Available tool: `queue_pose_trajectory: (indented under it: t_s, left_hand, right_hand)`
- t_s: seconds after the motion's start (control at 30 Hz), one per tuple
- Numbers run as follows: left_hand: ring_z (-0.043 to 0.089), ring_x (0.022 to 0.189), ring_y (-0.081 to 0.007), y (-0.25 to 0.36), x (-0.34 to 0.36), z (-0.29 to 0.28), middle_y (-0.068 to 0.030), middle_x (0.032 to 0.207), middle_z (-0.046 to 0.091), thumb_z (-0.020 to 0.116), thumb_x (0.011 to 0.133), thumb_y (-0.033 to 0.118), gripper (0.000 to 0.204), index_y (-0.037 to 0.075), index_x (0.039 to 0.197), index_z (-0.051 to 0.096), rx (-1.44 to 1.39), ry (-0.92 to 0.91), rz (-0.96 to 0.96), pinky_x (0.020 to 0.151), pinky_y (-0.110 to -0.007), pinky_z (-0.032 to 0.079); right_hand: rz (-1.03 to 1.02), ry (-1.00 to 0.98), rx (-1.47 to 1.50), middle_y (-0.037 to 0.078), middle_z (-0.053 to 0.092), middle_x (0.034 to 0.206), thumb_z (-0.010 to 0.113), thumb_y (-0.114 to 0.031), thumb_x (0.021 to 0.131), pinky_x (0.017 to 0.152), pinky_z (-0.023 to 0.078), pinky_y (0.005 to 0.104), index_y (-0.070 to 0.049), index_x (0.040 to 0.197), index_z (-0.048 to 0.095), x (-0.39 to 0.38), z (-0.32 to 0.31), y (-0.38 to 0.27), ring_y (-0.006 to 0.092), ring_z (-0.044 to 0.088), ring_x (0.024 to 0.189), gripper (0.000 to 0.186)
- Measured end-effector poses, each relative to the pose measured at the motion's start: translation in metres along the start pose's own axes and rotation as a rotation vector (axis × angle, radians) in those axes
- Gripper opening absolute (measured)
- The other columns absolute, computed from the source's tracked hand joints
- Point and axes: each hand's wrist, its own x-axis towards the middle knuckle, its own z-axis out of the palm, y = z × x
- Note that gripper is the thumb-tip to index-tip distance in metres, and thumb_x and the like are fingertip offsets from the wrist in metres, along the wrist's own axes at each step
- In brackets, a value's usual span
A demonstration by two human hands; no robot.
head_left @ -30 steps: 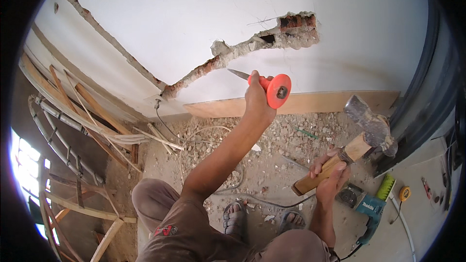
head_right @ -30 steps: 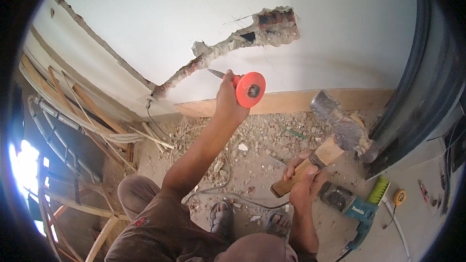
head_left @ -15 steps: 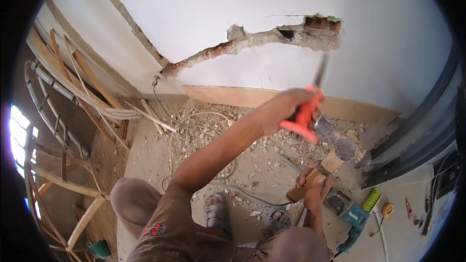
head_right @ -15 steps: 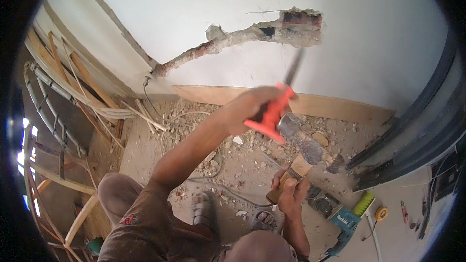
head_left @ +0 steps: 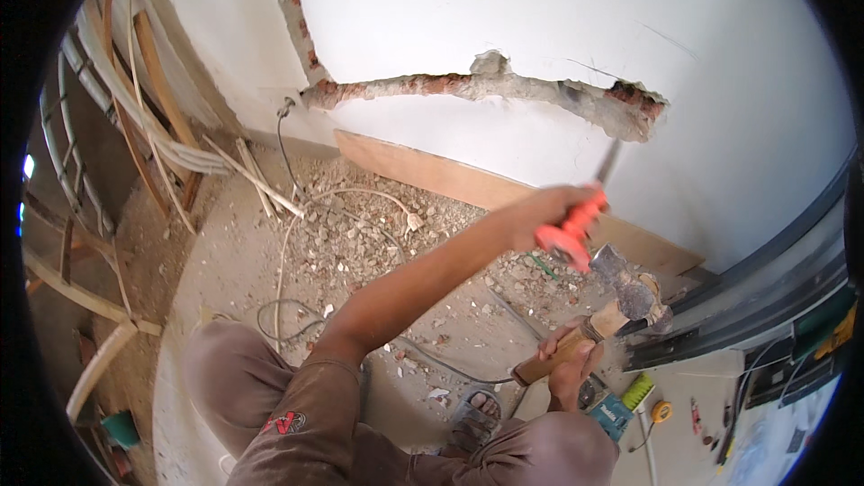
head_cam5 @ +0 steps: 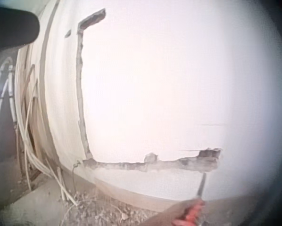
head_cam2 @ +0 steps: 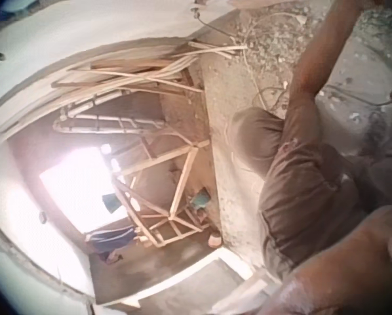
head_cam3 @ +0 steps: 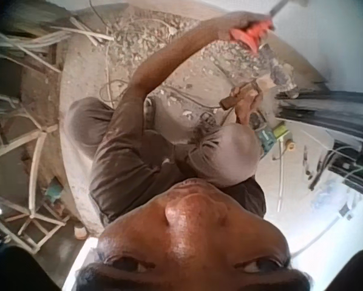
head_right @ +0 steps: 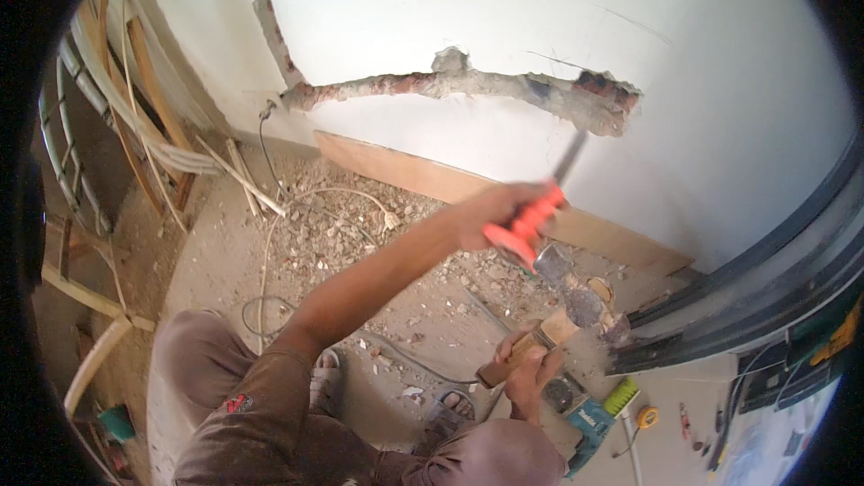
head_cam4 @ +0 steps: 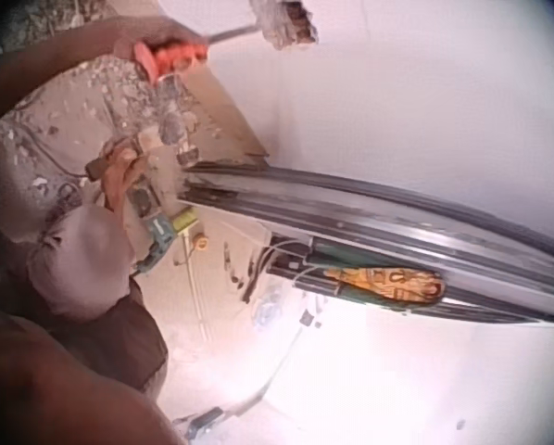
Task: The person uses a power drill to break away concrete from a wall, then uses a hammer and chisel to widen the opening before handling several plastic pipes.
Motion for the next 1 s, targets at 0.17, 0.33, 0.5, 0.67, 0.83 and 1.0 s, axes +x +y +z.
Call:
queue_pose_trajectory:
  t_s: [0.17,0.33,0.5,0.67,0.83,1.0]
  left_hand:
    - [0.060,0.076,-0.0188,0.003,-0.015,0.010,-0.0085,0.087,0.059,0.050,0.095,0.039,0.034,0.007,0.106,0.049,-0.100,0.340,0.138,0.067,-0.032,0.052]
    - [0.060,0.081,-0.0190,0.031,-0.010,-0.011,-0.0113,0.091,0.059,0.052,0.096,0.034,0.030,0.005,0.104,0.048,-0.144,0.501,0.296,0.075,-0.034,0.053]
    - [0.058,0.079,-0.0177,0.032,0.006,-0.025,-0.0115,0.090,0.058,0.051,0.097,0.037,0.033,0.004,0.099,0.048,-0.140,0.374,0.413,0.074,-0.034,0.053]
    - [0.058,0.075,-0.0178,0.033,0.025,-0.011,-0.0110,0.087,0.058,0.051,0.097,0.037,0.034,0.003,0.097,0.049,-0.142,0.500,0.426,0.071,-0.033,0.053]
    - [0.058,0.071,-0.0180,0.035,0.027,-0.012,-0.0100,0.083,0.058,0.051,0.097,0.037,0.035,0.002,0.097,0.049,-0.140,0.597,0.460,0.068,-0.034,0.053]
    - [0.058,0.068,-0.0171,0.040,0.016,-0.003,-0.0084,0.080,0.058,0.051,0.096,0.038,0.035,0.003,0.094,0.050,-0.097,0.658,0.383,0.062,-0.033,0.053]
  right_hand:
    - [-0.091,-0.084,-0.046,0.010,0.051,0.070,0.045,-0.049,0.096,0.053,0.045,0.0309,-0.002,0.109,0.041,0.007,0.006,-0.001,0.0155,0.050,0.058,0.048]
    - [-0.134,-0.025,-0.139,0.009,0.050,0.072,0.040,-0.044,0.098,0.052,0.045,0.0309,-0.004,0.115,0.039,-0.003,0.009,-0.008,0.0153,0.049,0.058,0.043]
    - [-0.150,0.083,-0.207,0.009,0.048,0.068,0.035,-0.043,0.100,0.050,0.045,0.0301,-0.005,0.123,0.033,-0.010,0.026,-0.012,0.0154,0.048,0.054,0.044]
    - [-0.265,0.230,-0.223,0.007,0.045,0.063,0.032,-0.045,0.100,0.046,0.044,0.0279,-0.006,0.126,0.031,-0.001,0.029,-0.004,0.0143,0.045,0.049,0.047]
    - [-0.263,0.319,-0.112,0.008,0.047,0.072,0.034,-0.043,0.100,0.048,0.044,0.0276,-0.008,0.127,0.032,0.015,0.039,-0.015,0.0139,0.047,0.054,0.044]
    - [-0.236,0.196,-0.050,0.007,0.048,0.076,0.037,-0.043,0.100,0.049,0.044,0.0271,-0.008,0.124,0.033,0.029,0.025,-0.011,0.0130,0.049,0.057,0.043]
